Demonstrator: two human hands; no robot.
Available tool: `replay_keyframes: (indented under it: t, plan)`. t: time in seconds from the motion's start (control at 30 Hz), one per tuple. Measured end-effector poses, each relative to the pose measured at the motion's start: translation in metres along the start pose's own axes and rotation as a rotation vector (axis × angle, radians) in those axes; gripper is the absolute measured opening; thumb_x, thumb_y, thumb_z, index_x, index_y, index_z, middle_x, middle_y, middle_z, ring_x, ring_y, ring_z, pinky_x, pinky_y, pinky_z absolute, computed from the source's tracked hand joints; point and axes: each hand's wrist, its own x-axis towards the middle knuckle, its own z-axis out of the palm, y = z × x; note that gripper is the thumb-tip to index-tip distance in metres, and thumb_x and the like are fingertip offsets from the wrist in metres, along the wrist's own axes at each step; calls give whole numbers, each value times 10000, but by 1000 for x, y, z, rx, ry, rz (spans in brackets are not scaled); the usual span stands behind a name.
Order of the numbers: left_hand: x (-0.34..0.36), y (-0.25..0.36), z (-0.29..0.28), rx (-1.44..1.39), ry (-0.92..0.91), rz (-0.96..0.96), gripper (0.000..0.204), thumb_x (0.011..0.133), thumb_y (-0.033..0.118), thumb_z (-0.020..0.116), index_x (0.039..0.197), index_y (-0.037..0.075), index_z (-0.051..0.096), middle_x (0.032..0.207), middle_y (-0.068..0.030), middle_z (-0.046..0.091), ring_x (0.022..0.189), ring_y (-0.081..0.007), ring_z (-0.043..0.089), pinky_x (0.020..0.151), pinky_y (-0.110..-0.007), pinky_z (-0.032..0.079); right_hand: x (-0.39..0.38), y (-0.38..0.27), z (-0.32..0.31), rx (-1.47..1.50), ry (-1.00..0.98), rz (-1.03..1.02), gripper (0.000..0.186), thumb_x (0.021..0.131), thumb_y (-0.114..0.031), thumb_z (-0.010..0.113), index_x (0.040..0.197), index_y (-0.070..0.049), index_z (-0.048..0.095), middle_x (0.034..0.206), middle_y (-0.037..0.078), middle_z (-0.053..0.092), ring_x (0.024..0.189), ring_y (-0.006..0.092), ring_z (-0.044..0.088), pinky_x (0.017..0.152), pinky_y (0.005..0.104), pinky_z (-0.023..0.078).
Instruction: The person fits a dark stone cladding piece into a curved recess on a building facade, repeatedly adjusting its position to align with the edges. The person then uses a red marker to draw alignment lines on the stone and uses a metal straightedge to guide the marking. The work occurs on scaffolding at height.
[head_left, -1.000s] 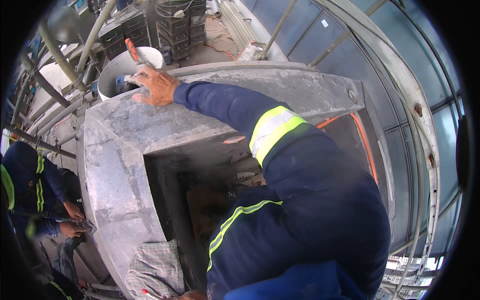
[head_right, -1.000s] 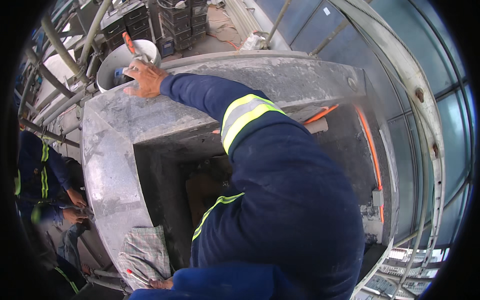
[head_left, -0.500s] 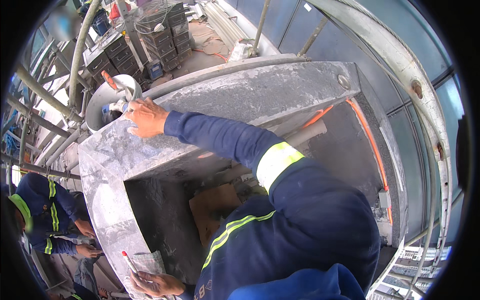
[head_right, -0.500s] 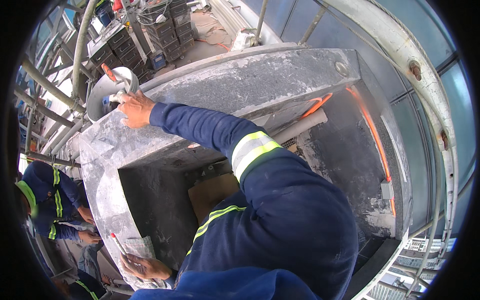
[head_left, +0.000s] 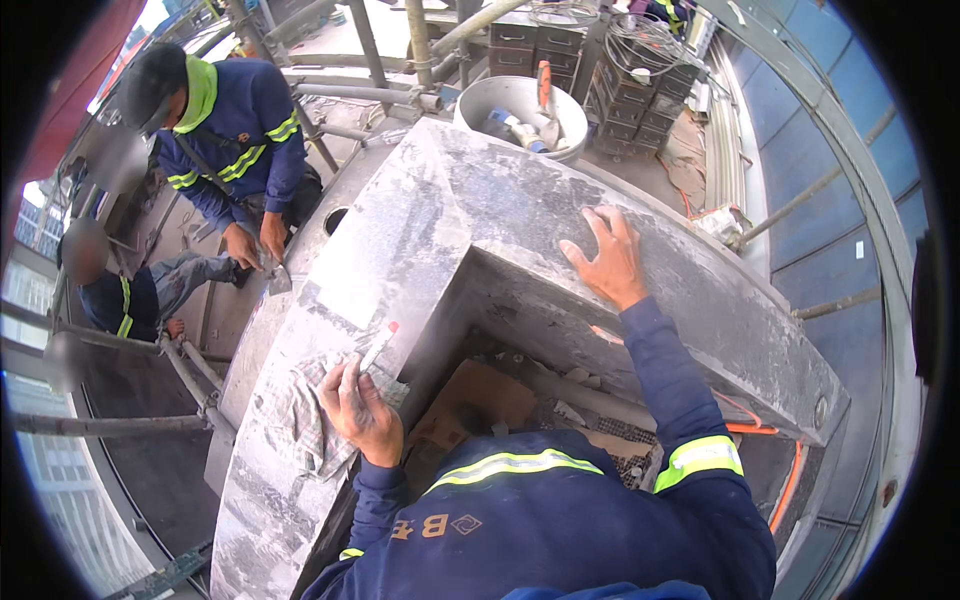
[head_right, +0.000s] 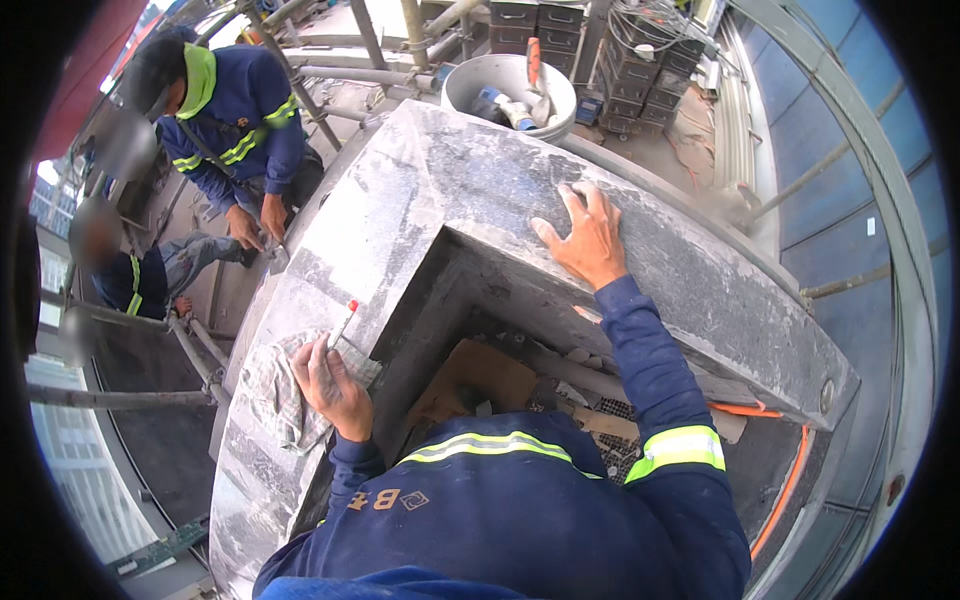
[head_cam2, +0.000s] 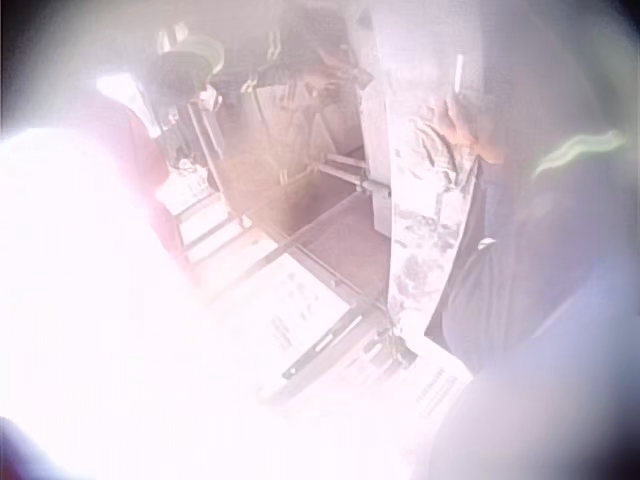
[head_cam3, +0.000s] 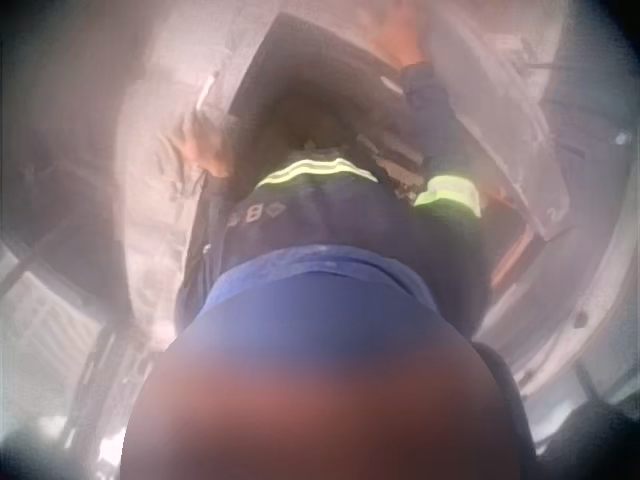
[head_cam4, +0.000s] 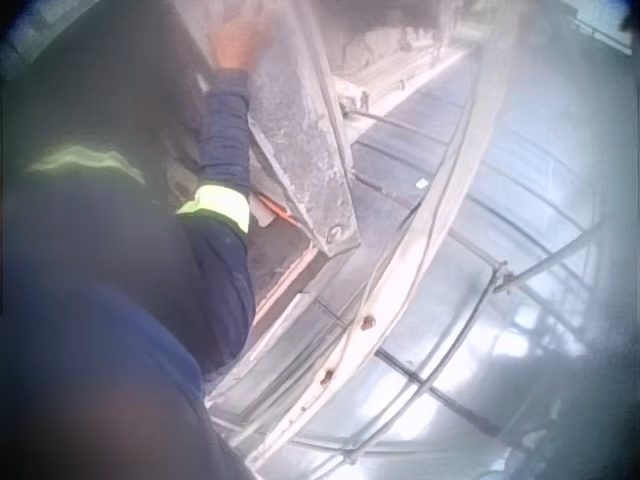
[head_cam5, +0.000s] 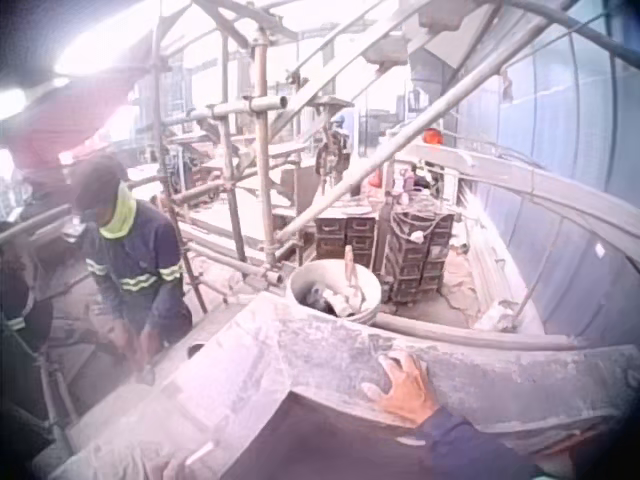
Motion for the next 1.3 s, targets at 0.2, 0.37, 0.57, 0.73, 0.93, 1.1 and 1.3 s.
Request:
replay_keyframes:
  t: [0.2, 0.37, 0.57, 0.73, 0.93, 1.1, 1.3]
  plan:
    - [5, -25, -78, -547, 264, -468, 251, 1022, 175, 569, 1096, -42, 670, 1265, -154, 578, 1084, -233, 598, 890, -334, 520, 34, 15, -5, 220, -172, -200, 639, 963, -517, 547, 1370, -25, 560, 1441, 175, 479, 1342, 355, 453, 1108, 483, 350]
    - [75, -138, -194, -783, 343, -703, 329, 1038, 240, 551, 1298, 41, 584, 1183, -53, 659, 929, -132, 639, 820, -325, 549, 152, -58, 24, 1023, -462, -199, 820, 1009, -640, 274, 1531, -10, 324, 1597, 152, 318, 1478, 300, 295, 1185, 486, 213]
    - [109, -275, -262, -734, 403, -876, 325, 1025, 285, 579, 1291, 99, 596, 971, 29, 614, 846, -110, 626, 785, -324, 561, 309, -172, 115, 1385, -541, -50, 1044, 917, -807, 250, 1577, -5, 150, 1640, 206, 174, 1529, 324, 136, 1216, 509, 65]
    - [58, -211, -243, -86, 396, -836, 306, 1037, 223, 538, 1261, 43, 645, 1320, -57, 589, 760, -68, 560, 711, -257, 515, 390, -191, 187, 877, -520, -53, 869, 955, -577, 443, 1575, -26, 184, 1534, 259, 372, 1431, 362, 367, 1164, 495, 274]
    - [-59, -53, -200, 920, 337, -518, 272, 1036, 70, 479, 1202, -89, 624, 1446, -204, 463, 1181, -295, 559, 919, -369, 499, 455, -224, 293, -69, -499, -190, 660, 857, -204, 558, 1493, -98, 417, 1437, 202, 528, 1344, 363, 496, 1128, 445, 383]
    - [-110, -61, -149, 882, 656, -643, 282, 1044, 79, 473, 1239, -80, 599, 1402, -211, 473, 1227, -321, 533, 921, -392, 514, 485, -248, 342, 23, -555, -101, 615, 844, -224, 594, 1422, -44, 487, 1421, 209, 540, 1331, 346, 514, 1098, 456, 424]
    - [-110, -67, -142, 1090, 717, -561, 420, 1080, 281, 441, 1248, -72, 596, 1313, -175, 503, 921, -234, 597, 730, -308, 537, 513, -282, 369, -116, -562, -148, 628, 845, -251, 622, 1418, -27, 498, 1434, 222, 523, 1334, 356, 508, 1114, 423, 413]
